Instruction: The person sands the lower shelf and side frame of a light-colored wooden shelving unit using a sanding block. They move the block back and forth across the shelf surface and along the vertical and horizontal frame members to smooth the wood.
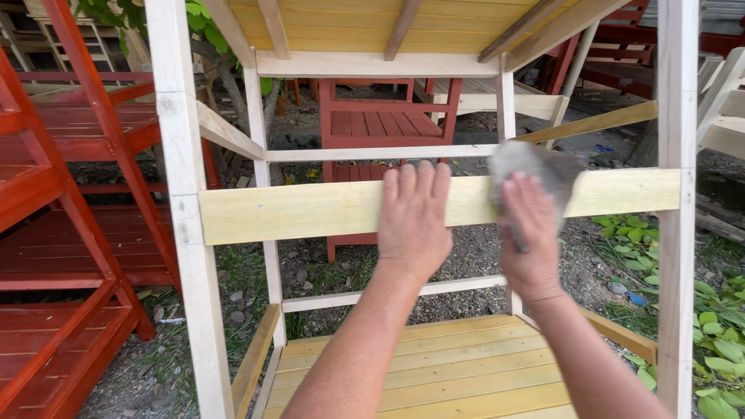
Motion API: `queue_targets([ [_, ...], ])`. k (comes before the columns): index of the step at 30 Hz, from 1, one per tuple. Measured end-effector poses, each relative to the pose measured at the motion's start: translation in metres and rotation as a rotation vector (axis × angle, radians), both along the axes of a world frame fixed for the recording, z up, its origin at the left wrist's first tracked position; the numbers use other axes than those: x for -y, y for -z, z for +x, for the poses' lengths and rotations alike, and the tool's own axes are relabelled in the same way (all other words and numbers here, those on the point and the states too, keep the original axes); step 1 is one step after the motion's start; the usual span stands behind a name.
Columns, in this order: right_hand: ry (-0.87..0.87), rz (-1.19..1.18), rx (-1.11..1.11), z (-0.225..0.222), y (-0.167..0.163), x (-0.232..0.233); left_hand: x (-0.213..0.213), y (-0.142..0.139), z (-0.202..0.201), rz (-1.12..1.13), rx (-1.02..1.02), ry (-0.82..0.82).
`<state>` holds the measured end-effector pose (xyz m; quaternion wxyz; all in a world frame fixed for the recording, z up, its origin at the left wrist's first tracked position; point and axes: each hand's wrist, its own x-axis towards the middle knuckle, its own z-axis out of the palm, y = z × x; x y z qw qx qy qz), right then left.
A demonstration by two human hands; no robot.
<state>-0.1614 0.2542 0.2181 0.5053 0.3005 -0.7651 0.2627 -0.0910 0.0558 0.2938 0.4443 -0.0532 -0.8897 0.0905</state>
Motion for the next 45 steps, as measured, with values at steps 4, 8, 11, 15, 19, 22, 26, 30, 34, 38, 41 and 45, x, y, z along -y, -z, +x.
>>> queue_targets([
  [4,0.198,-0.34,0.128,-0.017,-0.015,-0.031,0.044,0.005,0.02,0.128,-0.063,0.063],
  [8,0.184,-0.217,-0.064,-0.001,-0.015,0.036,0.053,0.009,0.024,0.155,-0.113,0.069],
  [11,0.016,-0.1,-0.086,0.024,-0.004,0.115,0.052,0.008,0.023,0.126,-0.162,0.044],
  [15,-0.122,0.069,-0.053,0.027,-0.009,0.106,0.066,0.004,0.032,0.15,-0.095,0.069],
  [19,0.024,-0.164,-0.071,0.009,-0.019,0.034,0.088,0.0,0.042,0.184,-0.055,0.113],
  [22,0.203,-0.329,0.055,0.003,-0.02,0.024,0.092,0.002,0.044,0.16,-0.136,0.101],
  [26,0.123,-0.254,-0.059,0.017,-0.003,0.101,0.092,0.007,0.039,0.149,-0.181,0.105],
  [30,-0.067,-0.023,-0.045,0.038,0.013,0.164,0.098,0.011,0.035,0.13,-0.184,0.079],
  [34,-0.004,0.102,-0.107,0.024,0.005,0.115,0.099,0.012,0.032,0.143,-0.171,0.121],
  [38,0.123,-0.202,-0.055,0.001,-0.002,0.023,0.096,0.01,0.031,0.128,-0.177,0.107],
  [41,0.294,-0.223,0.027,-0.006,-0.011,0.005,0.096,0.01,0.032,0.117,-0.153,0.069],
  [45,0.177,-0.144,-0.064,0.001,-0.018,0.074,0.095,0.009,0.033,0.101,-0.148,0.051],
])
